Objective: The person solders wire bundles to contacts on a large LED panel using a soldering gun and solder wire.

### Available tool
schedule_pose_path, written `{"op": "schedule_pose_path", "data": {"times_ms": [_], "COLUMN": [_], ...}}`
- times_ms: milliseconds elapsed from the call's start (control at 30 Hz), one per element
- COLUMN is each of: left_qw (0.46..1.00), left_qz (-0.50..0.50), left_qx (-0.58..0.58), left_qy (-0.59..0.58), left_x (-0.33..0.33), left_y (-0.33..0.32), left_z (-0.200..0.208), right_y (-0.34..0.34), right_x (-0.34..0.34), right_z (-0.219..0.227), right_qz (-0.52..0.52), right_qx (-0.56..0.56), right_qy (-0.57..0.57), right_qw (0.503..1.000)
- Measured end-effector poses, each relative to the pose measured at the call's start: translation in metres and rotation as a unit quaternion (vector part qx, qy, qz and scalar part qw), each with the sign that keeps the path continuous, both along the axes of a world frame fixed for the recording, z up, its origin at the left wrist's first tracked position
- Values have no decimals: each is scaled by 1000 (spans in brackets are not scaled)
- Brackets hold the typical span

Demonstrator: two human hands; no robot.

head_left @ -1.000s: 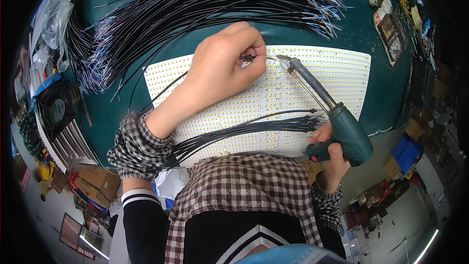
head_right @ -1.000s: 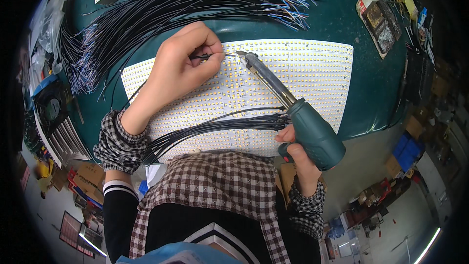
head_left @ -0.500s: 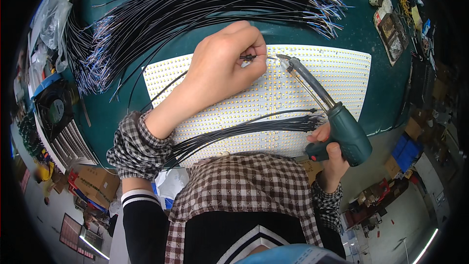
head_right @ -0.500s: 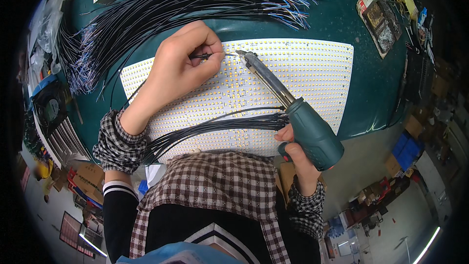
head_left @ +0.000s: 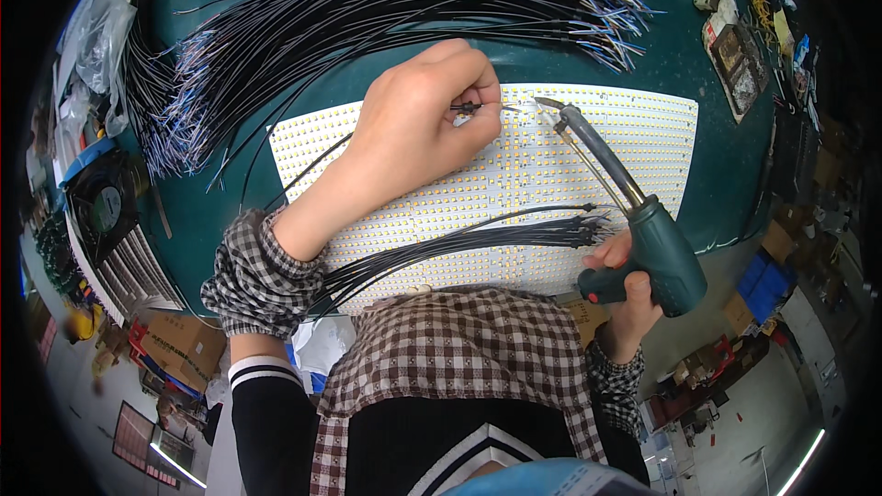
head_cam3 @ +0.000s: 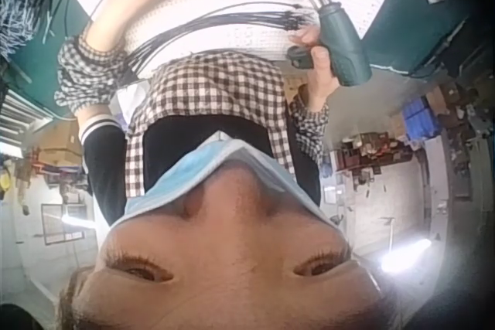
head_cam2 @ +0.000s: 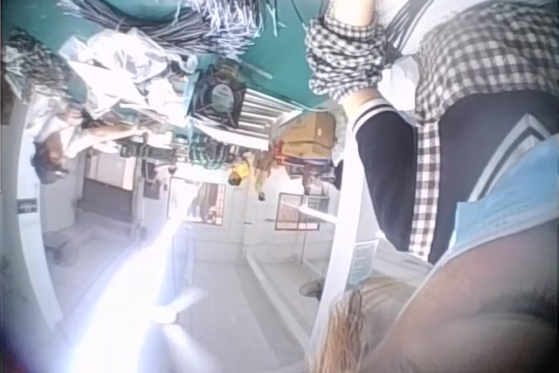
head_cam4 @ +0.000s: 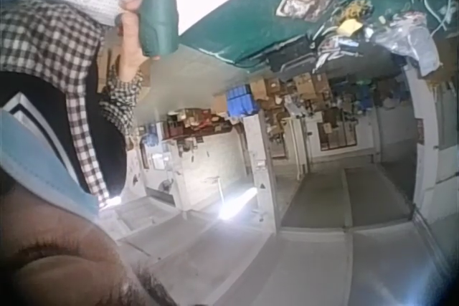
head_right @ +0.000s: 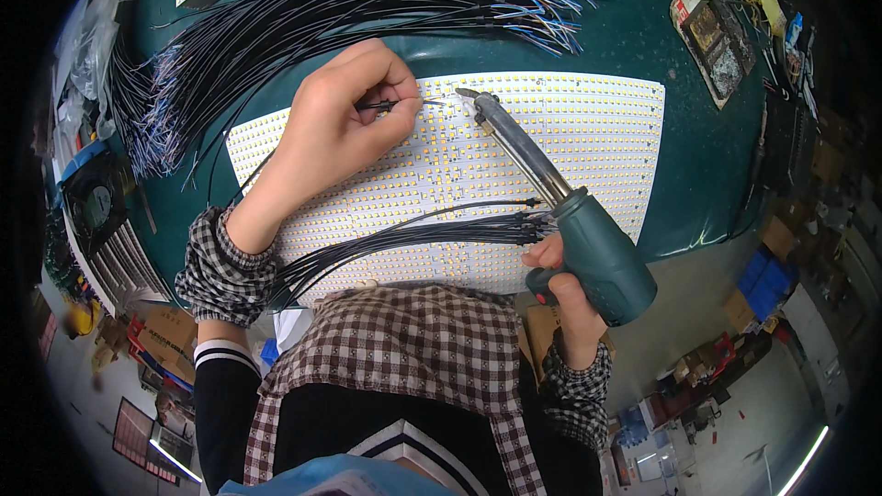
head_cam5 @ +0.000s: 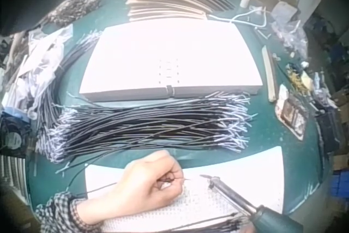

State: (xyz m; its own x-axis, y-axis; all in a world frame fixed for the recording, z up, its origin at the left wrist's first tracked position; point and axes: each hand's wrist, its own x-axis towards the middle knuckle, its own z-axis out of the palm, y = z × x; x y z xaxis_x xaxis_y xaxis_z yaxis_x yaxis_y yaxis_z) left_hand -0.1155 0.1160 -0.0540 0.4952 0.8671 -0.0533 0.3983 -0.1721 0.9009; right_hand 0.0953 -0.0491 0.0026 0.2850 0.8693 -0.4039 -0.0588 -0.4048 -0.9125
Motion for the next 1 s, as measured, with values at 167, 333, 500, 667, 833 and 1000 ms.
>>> {"op": "schedule_pose_path", "data": {"times_ms": [167,333,500,667,833,1000], "left_qw": [1000,1000,999,997,999,999], "left_qz": [-3,0,-1,-58,-46,30], "left_qx": [4,-2,-48,-31,11,9], "left_qy": [0,3,-22,-36,19,27], "left_x": [0,0,-2,-3,0,8], "left_y": [1,0,0,-1,-1,-4], "left_z": [0,1,4,5,8,4], "right_y": [0,-3,-2,-4,-4,-4], "right_x": [-1,2,3,5,7,7], "right_z": [-1,-4,-5,-7,-8,-8], "right_qz": [-8,-4,-4,-21,-22,-25], "right_qx": [2,10,18,18,26,36], "right_qy": [3,2,-45,-62,-62,-51], "right_qw": [1000,1000,999,998,998,998]}}
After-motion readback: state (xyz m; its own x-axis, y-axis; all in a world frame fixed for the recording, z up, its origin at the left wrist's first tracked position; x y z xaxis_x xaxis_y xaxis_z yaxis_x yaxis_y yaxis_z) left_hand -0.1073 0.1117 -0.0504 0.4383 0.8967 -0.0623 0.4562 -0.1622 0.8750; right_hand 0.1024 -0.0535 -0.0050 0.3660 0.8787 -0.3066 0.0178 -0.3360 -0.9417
